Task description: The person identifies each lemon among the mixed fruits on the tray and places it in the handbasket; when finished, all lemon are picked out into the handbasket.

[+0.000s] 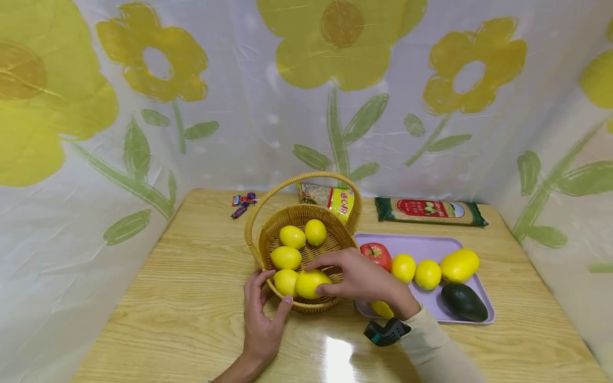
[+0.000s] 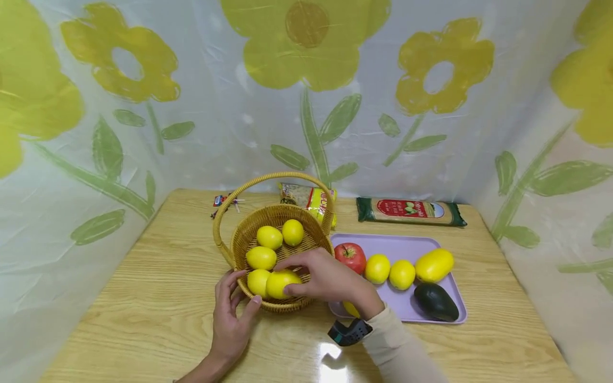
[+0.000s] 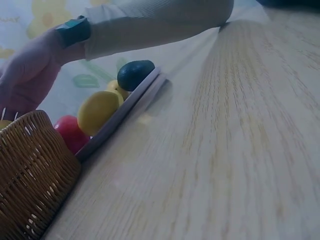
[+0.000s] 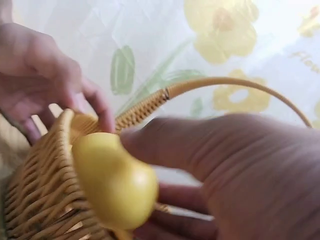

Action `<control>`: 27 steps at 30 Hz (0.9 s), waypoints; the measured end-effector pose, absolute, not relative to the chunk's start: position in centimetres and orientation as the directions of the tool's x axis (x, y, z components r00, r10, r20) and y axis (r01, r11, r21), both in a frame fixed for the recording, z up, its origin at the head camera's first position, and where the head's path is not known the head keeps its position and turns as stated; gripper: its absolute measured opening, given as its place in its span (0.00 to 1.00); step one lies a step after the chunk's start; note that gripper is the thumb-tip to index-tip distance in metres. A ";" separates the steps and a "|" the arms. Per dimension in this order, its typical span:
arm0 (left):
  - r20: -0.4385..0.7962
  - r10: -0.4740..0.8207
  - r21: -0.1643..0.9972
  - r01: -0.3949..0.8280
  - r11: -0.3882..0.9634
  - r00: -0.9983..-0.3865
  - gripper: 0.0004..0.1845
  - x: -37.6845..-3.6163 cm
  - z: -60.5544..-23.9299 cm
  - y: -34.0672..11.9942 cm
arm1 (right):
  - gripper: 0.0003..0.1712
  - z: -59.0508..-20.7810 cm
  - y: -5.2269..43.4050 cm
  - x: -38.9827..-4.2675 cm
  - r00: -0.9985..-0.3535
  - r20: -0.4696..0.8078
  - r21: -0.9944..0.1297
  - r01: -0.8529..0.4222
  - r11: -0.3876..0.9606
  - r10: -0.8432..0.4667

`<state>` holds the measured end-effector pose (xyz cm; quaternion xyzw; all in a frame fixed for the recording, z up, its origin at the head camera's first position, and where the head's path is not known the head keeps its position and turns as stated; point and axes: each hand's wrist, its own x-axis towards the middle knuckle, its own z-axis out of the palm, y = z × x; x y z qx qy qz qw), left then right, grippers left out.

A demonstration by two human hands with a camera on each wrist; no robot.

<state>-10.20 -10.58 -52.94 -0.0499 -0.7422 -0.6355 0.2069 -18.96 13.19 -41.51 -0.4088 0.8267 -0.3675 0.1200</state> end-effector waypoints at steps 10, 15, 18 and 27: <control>0.382 -0.185 0.917 0.347 0.194 -0.905 0.31 -10.2 -53.0 -10.4 | 0.23 -43.6 21.4 -17.1 -0.746 0.204 -0.905 -0.391 0.169 -0.633; 0.387 -0.191 0.915 0.349 0.202 -0.902 0.31 -10.3 -52.9 -10.5 | 0.25 -44.4 26.6 -15.3 -0.812 0.199 -0.917 -0.352 0.189 -0.550; 0.387 -0.193 0.915 0.348 0.205 -0.902 0.31 -10.2 -52.9 -10.6 | 0.24 -44.8 28.6 -14.3 -0.840 0.189 -0.907 -0.348 0.237 -0.509; 0.379 -0.192 0.919 0.343 0.195 -0.905 0.31 -10.2 -53.0 -10.6 | 0.27 -46.3 28.8 -13.8 -0.850 0.001 -0.879 -0.252 0.406 -0.526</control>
